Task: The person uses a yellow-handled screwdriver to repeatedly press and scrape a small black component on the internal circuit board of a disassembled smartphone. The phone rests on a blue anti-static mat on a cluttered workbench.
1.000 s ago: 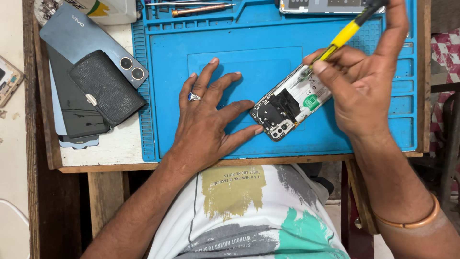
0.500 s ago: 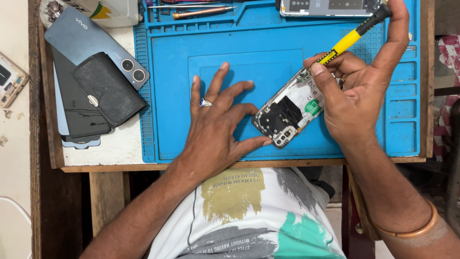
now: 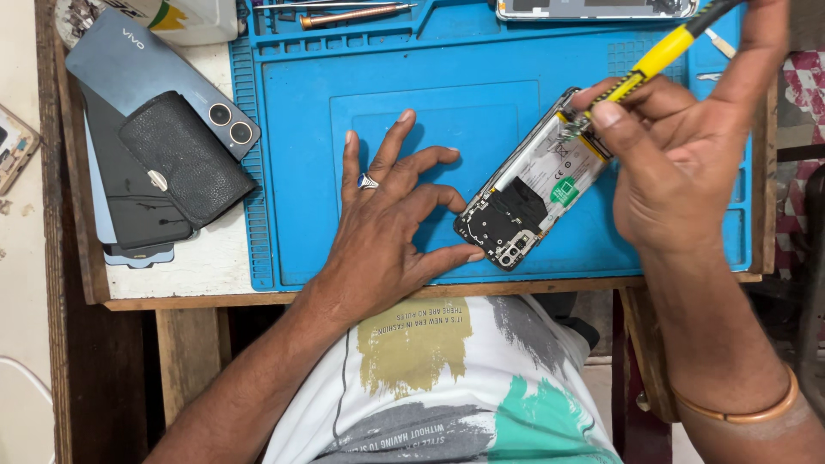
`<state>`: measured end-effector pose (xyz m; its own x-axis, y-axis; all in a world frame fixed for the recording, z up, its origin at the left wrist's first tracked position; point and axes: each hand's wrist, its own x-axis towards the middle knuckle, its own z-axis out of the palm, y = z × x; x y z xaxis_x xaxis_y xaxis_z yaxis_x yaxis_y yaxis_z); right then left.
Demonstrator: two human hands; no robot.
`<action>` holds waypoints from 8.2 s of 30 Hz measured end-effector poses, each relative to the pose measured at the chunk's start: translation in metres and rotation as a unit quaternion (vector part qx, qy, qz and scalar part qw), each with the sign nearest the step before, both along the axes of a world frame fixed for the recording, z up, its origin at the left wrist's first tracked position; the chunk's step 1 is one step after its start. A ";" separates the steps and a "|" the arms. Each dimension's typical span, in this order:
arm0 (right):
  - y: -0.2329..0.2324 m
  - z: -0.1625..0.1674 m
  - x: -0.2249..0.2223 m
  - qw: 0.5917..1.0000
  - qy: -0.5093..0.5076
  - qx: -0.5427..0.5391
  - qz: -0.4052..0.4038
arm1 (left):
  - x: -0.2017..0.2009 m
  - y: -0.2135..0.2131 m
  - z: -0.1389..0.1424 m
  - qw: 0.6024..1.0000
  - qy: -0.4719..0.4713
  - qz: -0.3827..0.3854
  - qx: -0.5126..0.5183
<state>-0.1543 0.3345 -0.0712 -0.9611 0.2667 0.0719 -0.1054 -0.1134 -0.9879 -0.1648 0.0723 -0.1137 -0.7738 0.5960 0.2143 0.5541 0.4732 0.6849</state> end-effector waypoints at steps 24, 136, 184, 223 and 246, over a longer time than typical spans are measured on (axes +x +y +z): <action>0.004 0.012 0.012 0.998 -0.004 0.055 0.019 | -0.003 -0.005 -0.002 1.000 -0.013 -0.008 0.024; -0.026 -0.038 0.020 0.912 0.186 0.318 0.179 | -0.009 -0.014 -0.001 0.997 -0.052 -0.008 0.055; -0.064 -0.002 0.005 0.854 0.222 0.426 0.201 | -0.007 -0.016 0.001 0.997 -0.036 0.014 0.065; -0.057 -0.018 0.003 0.882 0.212 0.371 0.198 | -0.008 -0.020 0.002 0.997 -0.031 0.010 0.066; -0.066 0.001 0.000 0.858 0.226 0.395 0.240 | -0.007 -0.020 0.003 0.997 -0.012 0.013 0.071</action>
